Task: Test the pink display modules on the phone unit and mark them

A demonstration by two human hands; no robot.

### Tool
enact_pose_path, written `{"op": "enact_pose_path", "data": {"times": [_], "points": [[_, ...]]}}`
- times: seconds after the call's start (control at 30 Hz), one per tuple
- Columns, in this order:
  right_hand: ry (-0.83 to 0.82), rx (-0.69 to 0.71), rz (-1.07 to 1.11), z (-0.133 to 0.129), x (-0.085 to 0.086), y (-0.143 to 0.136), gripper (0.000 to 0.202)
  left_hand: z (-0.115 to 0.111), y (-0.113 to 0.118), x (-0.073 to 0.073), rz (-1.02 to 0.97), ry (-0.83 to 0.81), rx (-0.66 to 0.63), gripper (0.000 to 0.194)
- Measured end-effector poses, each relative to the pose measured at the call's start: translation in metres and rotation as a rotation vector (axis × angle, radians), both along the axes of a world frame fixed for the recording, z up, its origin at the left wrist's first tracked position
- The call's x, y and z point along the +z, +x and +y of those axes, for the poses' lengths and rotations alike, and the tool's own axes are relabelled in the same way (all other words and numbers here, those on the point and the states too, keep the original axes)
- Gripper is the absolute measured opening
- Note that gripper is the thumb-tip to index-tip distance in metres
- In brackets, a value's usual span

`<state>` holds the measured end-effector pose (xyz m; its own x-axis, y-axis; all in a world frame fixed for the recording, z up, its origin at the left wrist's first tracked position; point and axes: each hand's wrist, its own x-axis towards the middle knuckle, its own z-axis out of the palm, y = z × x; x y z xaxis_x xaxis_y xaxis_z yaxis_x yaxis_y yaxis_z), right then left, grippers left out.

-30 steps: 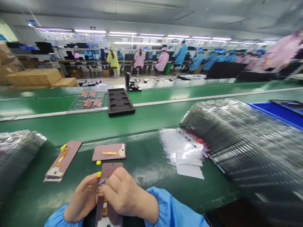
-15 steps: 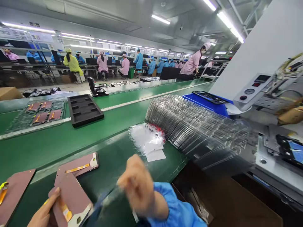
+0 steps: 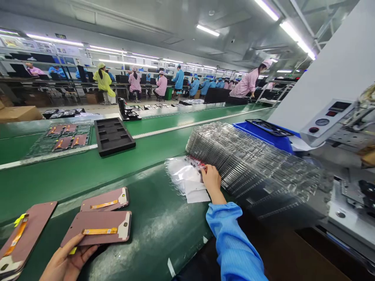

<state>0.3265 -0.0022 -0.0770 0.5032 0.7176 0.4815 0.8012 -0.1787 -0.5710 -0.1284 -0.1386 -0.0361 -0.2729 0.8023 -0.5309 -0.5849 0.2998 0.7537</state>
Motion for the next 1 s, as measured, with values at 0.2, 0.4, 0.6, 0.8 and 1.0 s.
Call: {"op": "enact_pose_path", "data": {"times": [0.2, 0.4, 0.6, 0.8, 1.0], "points": [[0.047, 0.203, -0.155, -0.012, 0.012, -0.053, 0.033, -0.008, 0.007, -0.001, -0.025, 0.070, -0.062, 0.044], [-0.075, 1.197, -0.238, -0.049, 0.022, -0.188, 0.025, -0.018, 0.016, -0.007, -0.031, 0.080, -0.169, 0.053], [-0.133, 1.536, -0.313, -0.087, 0.012, -0.265, 0.043, -0.033, 0.015, -0.013, -0.066, 0.068, -0.176, 0.040], [-0.159, 1.556, -0.254, -0.088, -0.004, -0.270, 0.049, -0.071, -0.022, -0.002, 0.432, 0.109, -0.111, 0.055], [-0.023, 1.570, -0.278, -0.084, -0.025, -0.266, 0.048, -0.120, -0.080, 0.051, 0.935, 0.101, 0.020, 0.046]]}}
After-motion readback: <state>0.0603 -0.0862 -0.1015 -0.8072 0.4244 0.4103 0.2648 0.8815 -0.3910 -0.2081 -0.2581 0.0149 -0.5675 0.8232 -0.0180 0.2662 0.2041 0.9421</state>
